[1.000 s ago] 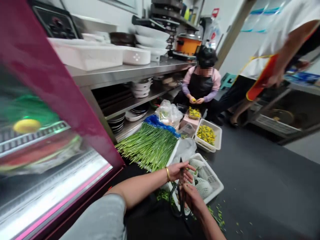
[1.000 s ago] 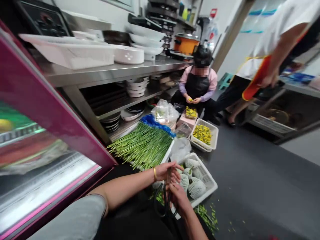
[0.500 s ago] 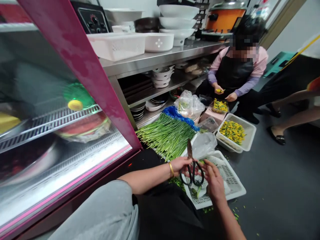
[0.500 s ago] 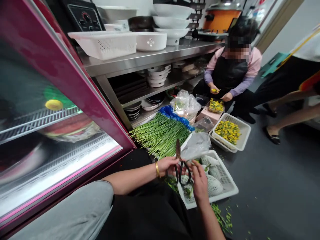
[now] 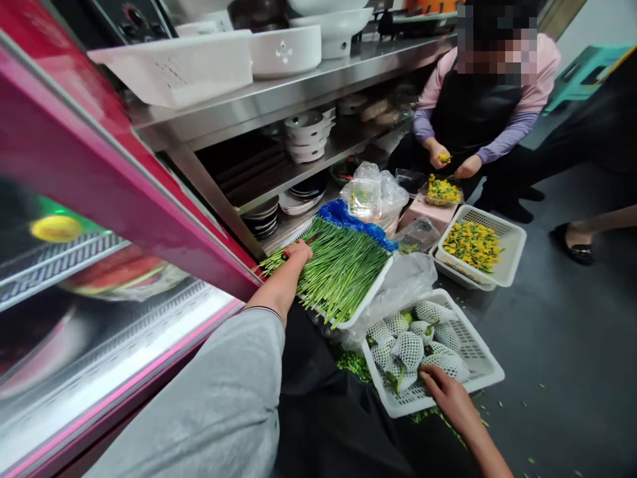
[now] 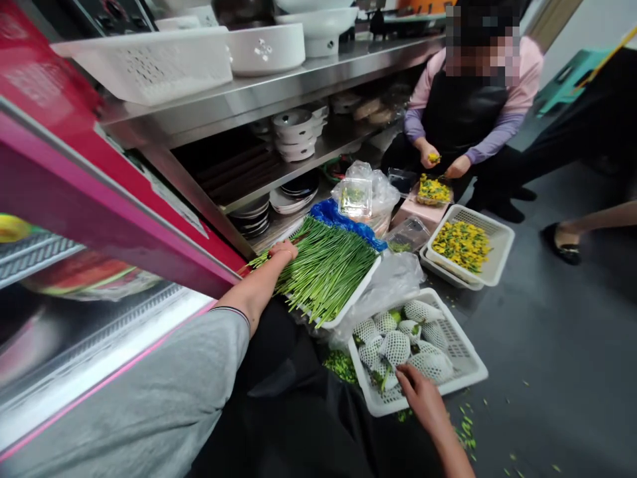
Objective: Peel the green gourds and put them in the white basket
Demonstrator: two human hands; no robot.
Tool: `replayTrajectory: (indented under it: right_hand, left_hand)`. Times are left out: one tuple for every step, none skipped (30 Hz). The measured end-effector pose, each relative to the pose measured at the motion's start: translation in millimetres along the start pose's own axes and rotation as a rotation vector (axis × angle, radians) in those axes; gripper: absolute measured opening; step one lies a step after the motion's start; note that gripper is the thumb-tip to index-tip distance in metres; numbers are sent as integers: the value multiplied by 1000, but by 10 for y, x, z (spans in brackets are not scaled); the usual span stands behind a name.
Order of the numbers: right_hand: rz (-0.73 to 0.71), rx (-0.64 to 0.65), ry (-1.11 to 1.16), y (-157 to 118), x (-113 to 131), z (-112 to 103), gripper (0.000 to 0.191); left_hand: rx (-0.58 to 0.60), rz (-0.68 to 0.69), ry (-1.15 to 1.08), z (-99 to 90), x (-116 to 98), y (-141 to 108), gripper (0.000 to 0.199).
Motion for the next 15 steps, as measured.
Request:
replayTrajectory:
  right_hand:
    - [5, 26, -20, 21, -13, 15, 43]
    - [13, 48, -38, 39, -29, 29, 44]
    - [21, 68, -51, 54, -46, 44, 45]
    - [28, 86, -59, 66, -61, 61, 46]
    - [31, 105, -67, 77, -71, 83, 46]
    - [29, 126, -76, 87, -75, 108, 46]
    - [20, 146, -84, 97, -75, 135, 45]
    - [5, 162, -90, 108, -72, 164, 45]
    - [-11, 178, -93, 121, -71, 195, 44]
    - [-25, 193, -96, 134, -74, 226, 43]
    - [-37, 207, -98, 147, -83, 257, 43]
    - [-45, 219, -101, 159, -97, 289, 43]
    - [-48, 231, -107, 167, -112, 322, 42]
    - [-50, 250, -113, 169, -125, 357, 41]
    - [-53, 268, -125, 161, -132, 393, 39]
  left_hand:
    - [-11, -49, 23, 51, 30, 96, 50]
    - [-16, -78, 39, 107, 51, 182, 51]
    - [-16, -98, 49, 166, 66, 257, 51]
    - [-13, -112, 53, 225, 77, 320, 51]
    - [-9, -122, 53, 282, 86, 371, 51]
    - [-7, -129, 49, 332, 93, 410, 51]
    - [-5, -133, 40, 373, 97, 437, 50]
    - [-5, -132, 25, 402, 99, 452, 50]
    - [-7, -124, 2, 418, 96, 458, 49]
    - [-11, -111, -30, 419, 89, 457, 48]
    - [-14, -93, -72, 407, 75, 450, 47]
    - [-13, -70, -124, 384, 52, 442, 46]
    - [-3, -48, -184, 354, 20, 434, 44]
    - [18, -26, -254, 320, -24, 432, 41]
    - [50, -5, -332, 284, -79, 436, 38]
Point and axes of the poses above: each hand's wrist, its own y-axis towards the middle knuckle, its own z-axis out of the palm, x = y × z, the point moved 3 cm from there along y, towards the middle knuckle, and after that the axes turned 8 degrees about y, right-handed, at the moved point
